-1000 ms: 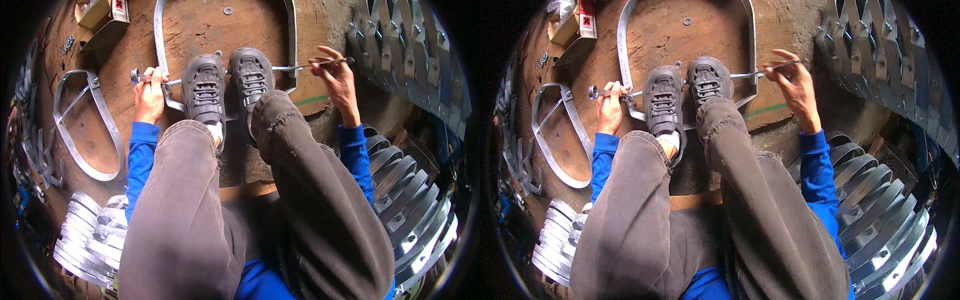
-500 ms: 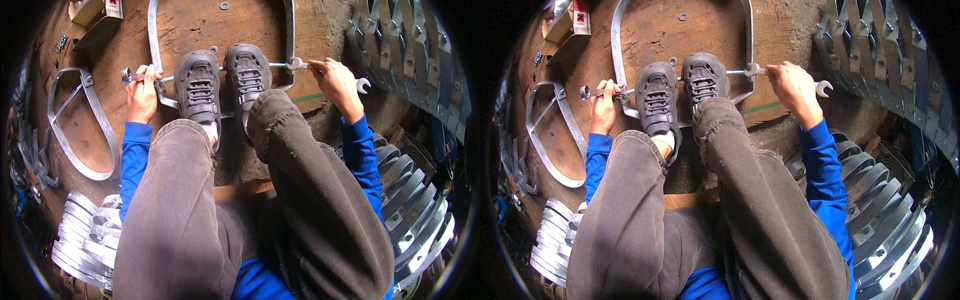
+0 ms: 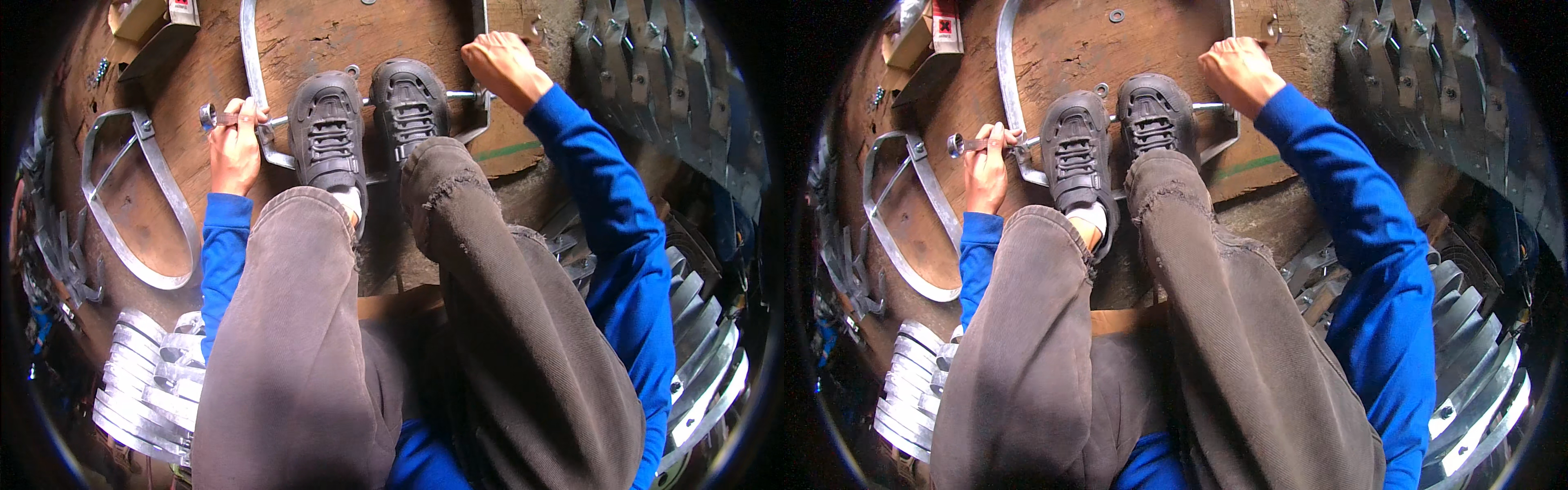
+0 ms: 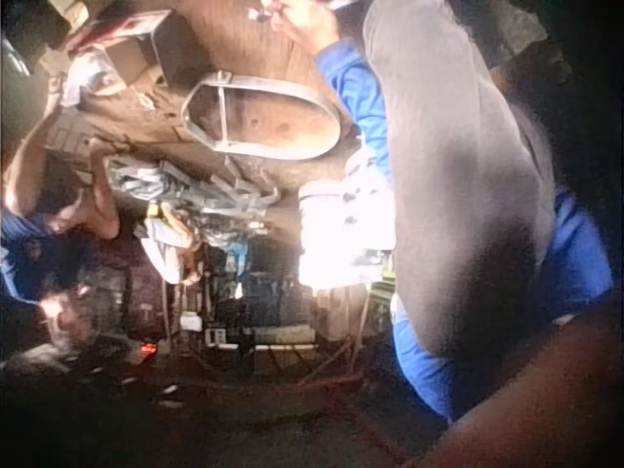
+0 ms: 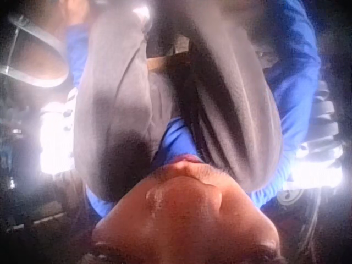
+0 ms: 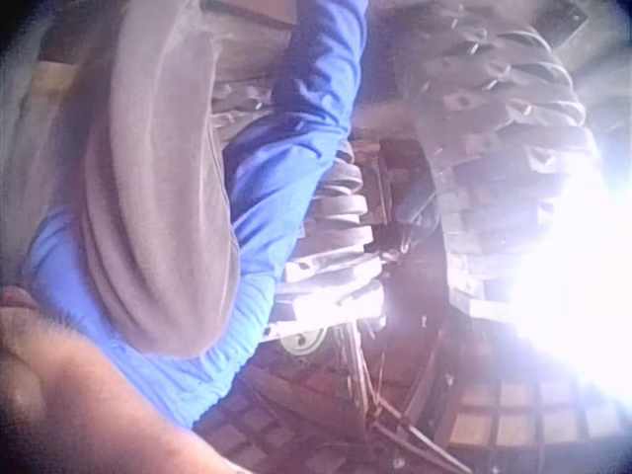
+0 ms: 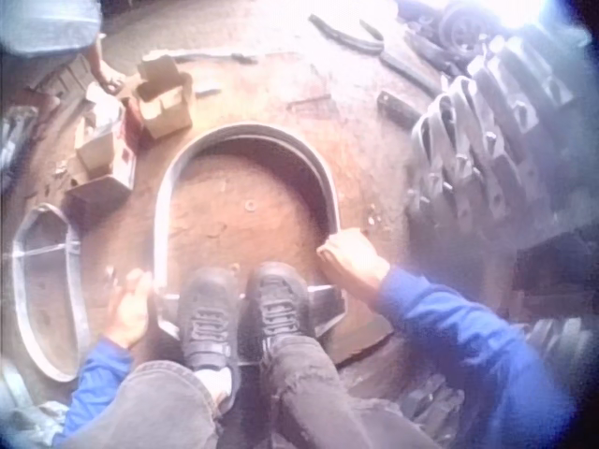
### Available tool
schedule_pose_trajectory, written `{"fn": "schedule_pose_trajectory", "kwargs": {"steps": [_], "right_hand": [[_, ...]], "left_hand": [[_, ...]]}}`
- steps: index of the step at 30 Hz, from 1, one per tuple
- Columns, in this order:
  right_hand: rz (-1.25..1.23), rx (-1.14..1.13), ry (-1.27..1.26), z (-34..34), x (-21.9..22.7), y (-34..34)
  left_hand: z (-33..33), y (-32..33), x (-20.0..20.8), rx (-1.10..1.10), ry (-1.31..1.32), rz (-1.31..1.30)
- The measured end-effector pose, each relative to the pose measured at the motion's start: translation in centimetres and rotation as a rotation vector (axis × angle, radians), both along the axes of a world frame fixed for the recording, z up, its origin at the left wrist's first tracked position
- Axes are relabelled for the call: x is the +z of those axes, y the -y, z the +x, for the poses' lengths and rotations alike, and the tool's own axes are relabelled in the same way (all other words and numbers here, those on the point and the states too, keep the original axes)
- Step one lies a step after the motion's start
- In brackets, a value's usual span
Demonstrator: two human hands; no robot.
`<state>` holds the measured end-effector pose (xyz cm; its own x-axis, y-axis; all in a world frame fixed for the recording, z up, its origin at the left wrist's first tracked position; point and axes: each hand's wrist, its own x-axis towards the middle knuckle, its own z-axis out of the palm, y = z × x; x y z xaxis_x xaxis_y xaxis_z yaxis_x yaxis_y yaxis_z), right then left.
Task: The person assembles metal frames by inserting threaded rods through curved metal pieces and securing them with nuts and washers. They use two wrenches to tighten the components, repeating the process for multiple frames on a wooden workbench.
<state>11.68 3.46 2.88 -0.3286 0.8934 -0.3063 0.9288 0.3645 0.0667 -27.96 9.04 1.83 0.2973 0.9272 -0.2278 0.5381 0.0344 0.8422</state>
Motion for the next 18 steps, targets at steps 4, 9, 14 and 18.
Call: {"fn": "schedule_pose_trajectory", "kwargs": {"steps": [4, 9, 14, 18], "right_hand": [[-0.041, 0.048, 0.062, 0.2, -0.7, -1.1], [-0.084, -0.073, 0.081, -3.3, 1.1, 7.8], [-0.193, -0.845, -0.527, -4.8, -0.6, 17.2], [-0.176, -1.132, -0.795, -4.0, -0.5, 17.5]], "left_hand": [[0.1, -0.4, -0.5, 0.010, 0.001, -0.009], [-0.2, 0.1, -0.6, 0.038, -0.025, 0.007], [0.1, 0.2, 0.0, 0.046, 0.013, -0.006], [-0.1, 0.0, -0.4, 0.036, 0.088, -0.059]]}}
